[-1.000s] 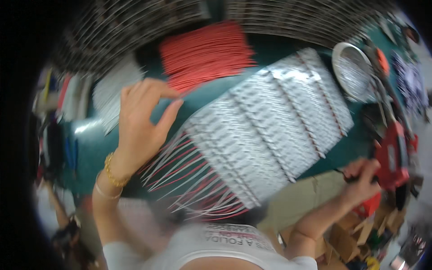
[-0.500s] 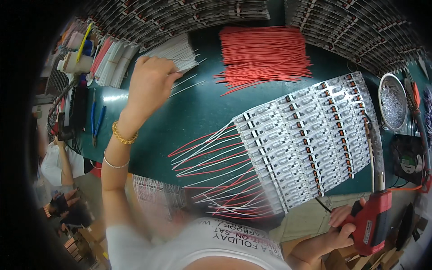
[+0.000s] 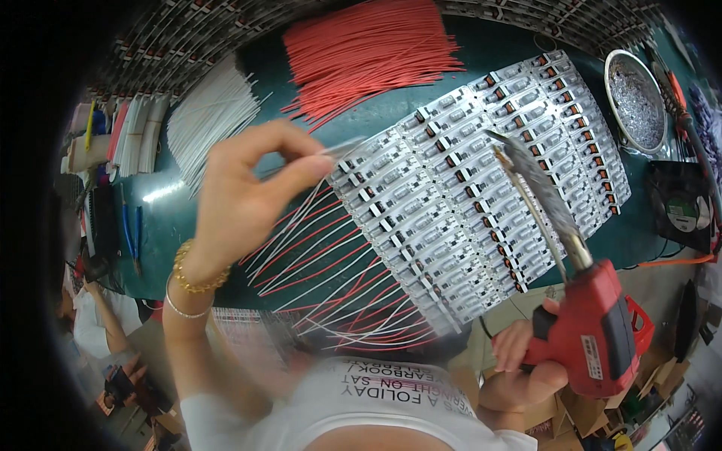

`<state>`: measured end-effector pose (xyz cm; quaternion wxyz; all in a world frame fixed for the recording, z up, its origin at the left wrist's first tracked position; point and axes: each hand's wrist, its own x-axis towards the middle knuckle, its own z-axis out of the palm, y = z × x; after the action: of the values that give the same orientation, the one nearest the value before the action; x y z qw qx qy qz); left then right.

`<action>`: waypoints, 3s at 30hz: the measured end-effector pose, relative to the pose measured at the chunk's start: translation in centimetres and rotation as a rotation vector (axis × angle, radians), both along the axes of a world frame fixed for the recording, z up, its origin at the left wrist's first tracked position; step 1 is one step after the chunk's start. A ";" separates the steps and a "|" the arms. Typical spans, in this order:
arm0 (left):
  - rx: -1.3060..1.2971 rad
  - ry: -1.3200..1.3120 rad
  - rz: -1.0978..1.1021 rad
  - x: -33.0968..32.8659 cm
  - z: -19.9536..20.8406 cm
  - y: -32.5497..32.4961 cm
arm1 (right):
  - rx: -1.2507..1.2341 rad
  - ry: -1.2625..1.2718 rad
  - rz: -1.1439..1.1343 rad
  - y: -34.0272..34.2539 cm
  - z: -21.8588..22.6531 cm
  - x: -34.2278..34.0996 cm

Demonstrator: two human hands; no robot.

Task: The person uses a soldering iron to attach red and white wires to a grid of electronic components on a green workbench. They repeatedly pick up wires, position them on the board, and apply the soldering iron to secure the connections.

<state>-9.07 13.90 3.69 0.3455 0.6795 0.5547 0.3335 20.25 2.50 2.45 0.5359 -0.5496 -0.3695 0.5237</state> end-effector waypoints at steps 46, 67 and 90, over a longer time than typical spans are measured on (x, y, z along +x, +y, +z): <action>0.239 0.228 -0.011 3.2 -1.3 0.4 | -0.167 -0.042 -0.053 0.3 0.9 -1.2; 0.343 0.304 0.001 4.0 -3.2 0.3 | 0.018 -0.193 0.077 -0.3 -0.7 -1.0; 0.331 0.319 -0.030 5.4 -3.2 -0.4 | -0.006 -0.053 0.097 -1.4 -1.0 -0.3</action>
<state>-3.70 13.46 0.45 0.1422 0.7792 0.5298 0.3032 19.98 1.14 1.46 0.4982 -0.5462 -0.4081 0.5356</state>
